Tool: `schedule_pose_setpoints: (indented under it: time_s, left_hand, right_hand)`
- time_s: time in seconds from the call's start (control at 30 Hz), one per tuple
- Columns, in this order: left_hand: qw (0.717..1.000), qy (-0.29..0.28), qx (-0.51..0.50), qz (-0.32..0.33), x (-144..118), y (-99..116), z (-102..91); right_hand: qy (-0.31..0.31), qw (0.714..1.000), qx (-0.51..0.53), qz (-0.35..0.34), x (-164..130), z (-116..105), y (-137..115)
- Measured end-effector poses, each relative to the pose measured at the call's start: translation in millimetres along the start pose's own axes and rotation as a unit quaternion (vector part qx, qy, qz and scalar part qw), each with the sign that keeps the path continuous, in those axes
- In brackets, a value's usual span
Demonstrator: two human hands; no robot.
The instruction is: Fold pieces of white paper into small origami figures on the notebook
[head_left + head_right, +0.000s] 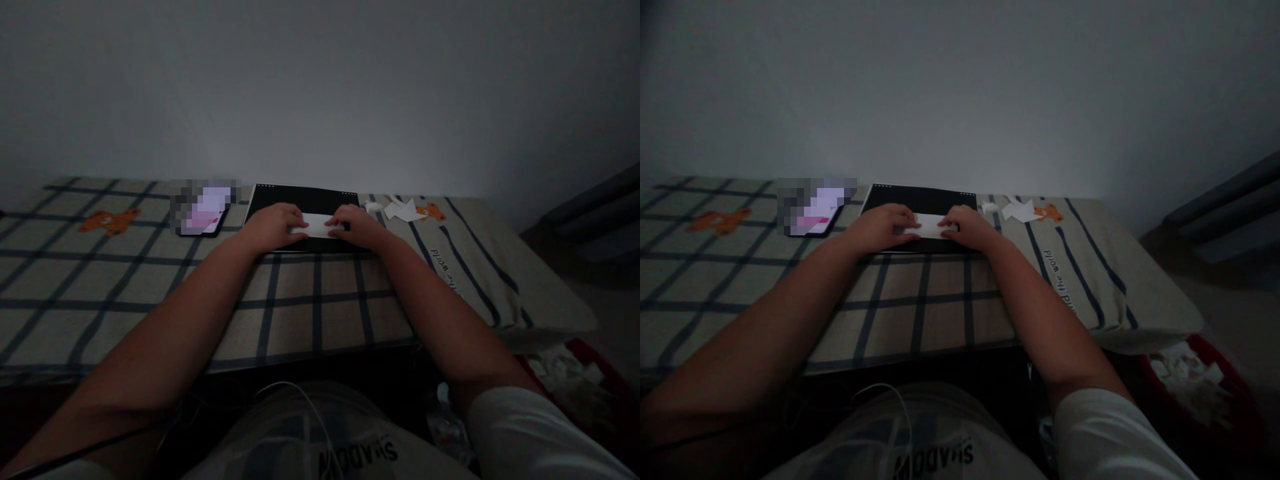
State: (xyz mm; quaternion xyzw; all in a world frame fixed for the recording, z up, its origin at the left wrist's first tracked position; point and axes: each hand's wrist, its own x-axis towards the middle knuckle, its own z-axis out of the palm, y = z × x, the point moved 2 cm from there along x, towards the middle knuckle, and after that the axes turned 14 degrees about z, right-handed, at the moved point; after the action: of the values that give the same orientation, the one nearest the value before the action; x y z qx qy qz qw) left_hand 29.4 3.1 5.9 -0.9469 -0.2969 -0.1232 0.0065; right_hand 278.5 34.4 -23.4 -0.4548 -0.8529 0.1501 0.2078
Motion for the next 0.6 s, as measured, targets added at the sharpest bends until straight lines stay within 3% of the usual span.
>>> schedule_pose_setpoints:
  time_s: [0.23, 0.6]
  left_hand:
    - [1.0, -0.002, -0.016, 0.022, -0.7, -6.3, 0.0]
    - [0.999, 0.017, 0.017, -0.031, 3.4, -0.6, 8.0]
  right_hand:
    - [0.002, 1.0, 0.011, -0.019, -1.2, -2.0, -0.1]
    - [0.016, 0.998, 0.034, -0.044, -5.1, -6.6, -16.5]
